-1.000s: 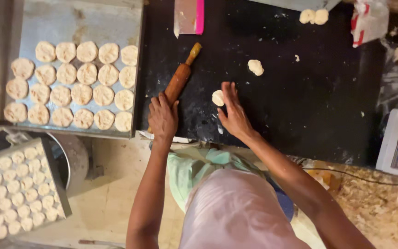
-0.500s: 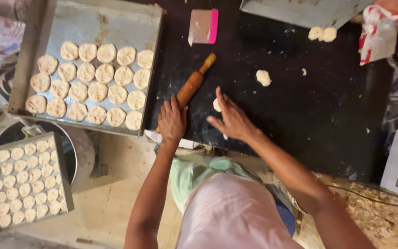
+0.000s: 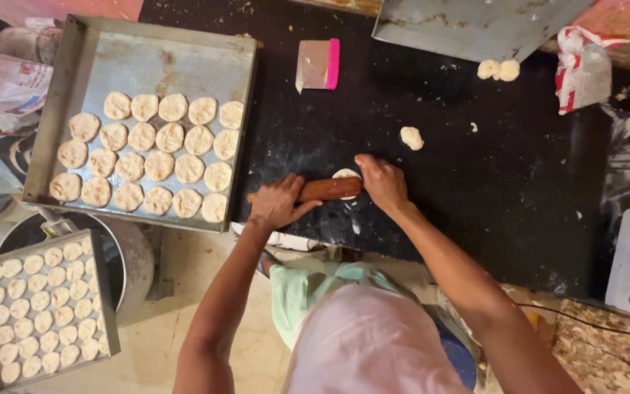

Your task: The person prepares bread dough by rolling out small dough balls using a rolling pin and placing them onto metal trays, occasionally retrieving more dough from a package or weighing items on a digital scale.

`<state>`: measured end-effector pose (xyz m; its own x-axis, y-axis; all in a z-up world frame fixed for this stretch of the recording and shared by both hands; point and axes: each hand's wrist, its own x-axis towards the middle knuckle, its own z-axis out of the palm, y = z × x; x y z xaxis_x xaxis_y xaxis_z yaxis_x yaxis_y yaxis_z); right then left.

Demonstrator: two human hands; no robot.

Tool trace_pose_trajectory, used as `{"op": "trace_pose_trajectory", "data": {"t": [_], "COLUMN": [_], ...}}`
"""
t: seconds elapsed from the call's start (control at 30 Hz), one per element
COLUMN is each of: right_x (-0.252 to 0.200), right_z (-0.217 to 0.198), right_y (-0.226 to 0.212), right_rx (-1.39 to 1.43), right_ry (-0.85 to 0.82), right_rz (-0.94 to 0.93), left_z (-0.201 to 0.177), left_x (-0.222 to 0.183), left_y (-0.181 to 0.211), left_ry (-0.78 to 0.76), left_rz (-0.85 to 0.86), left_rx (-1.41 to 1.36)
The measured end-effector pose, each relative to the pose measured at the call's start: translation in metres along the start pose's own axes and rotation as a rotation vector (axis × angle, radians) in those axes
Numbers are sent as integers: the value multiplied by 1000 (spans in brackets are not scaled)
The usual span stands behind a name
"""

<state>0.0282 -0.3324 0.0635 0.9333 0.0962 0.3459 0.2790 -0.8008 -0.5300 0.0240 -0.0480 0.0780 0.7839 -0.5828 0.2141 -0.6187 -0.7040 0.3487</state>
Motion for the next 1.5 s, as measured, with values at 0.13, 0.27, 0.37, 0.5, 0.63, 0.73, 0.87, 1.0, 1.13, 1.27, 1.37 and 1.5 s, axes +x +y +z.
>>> {"op": "trace_pose_trajectory", "data": {"t": [0.13, 0.27, 0.37, 0.5, 0.63, 0.73, 0.87, 1.0, 1.13, 1.27, 1.37, 1.5], "right_x": [12, -14, -21, -22, 11, 18, 73, 158, 241, 294, 307, 310], "right_z": [8, -10, -10, 6, -1, -7, 18, 101, 238, 389, 443, 442], "right_y": [-8, -29, -30, -25, -24, -46, -104, -202, -302, -356, -361, -358], "right_rx": [-111, -22, 307, -187, 138, 390, 695, 745, 423, 370, 425, 215], "right_ry": [-123, -49, 136, -4, -499, -758, -981, -951, -724, -167, -47, -192], "right_rz": [165, 172, 160, -162, -132, 224, 406, 234, -1, -639, -390, -74], "left_z": [-9, -9, 4, 22, 20, 18, 20, 20, 21, 38, 56, 73], "left_x": [19, 4, -19, -49, -34, -47, -52, -52, -59, -56, -57, -58], "left_y": [-10, -6, -5, 0, -13, -16, -24, -30, -36, -47, -46, -42], "left_ry": [-81, 93, 112, 324, 307, 287, 212, 283, 224, 98, 462, 15], "left_rz": [-142, 54, -125, -447, -422, -335, -315, -308, -266, -255, -251, -209], "left_rx": [58, 73, 84, 85, 241, 185, 115, 64, 30, -153, -80, -298]}}
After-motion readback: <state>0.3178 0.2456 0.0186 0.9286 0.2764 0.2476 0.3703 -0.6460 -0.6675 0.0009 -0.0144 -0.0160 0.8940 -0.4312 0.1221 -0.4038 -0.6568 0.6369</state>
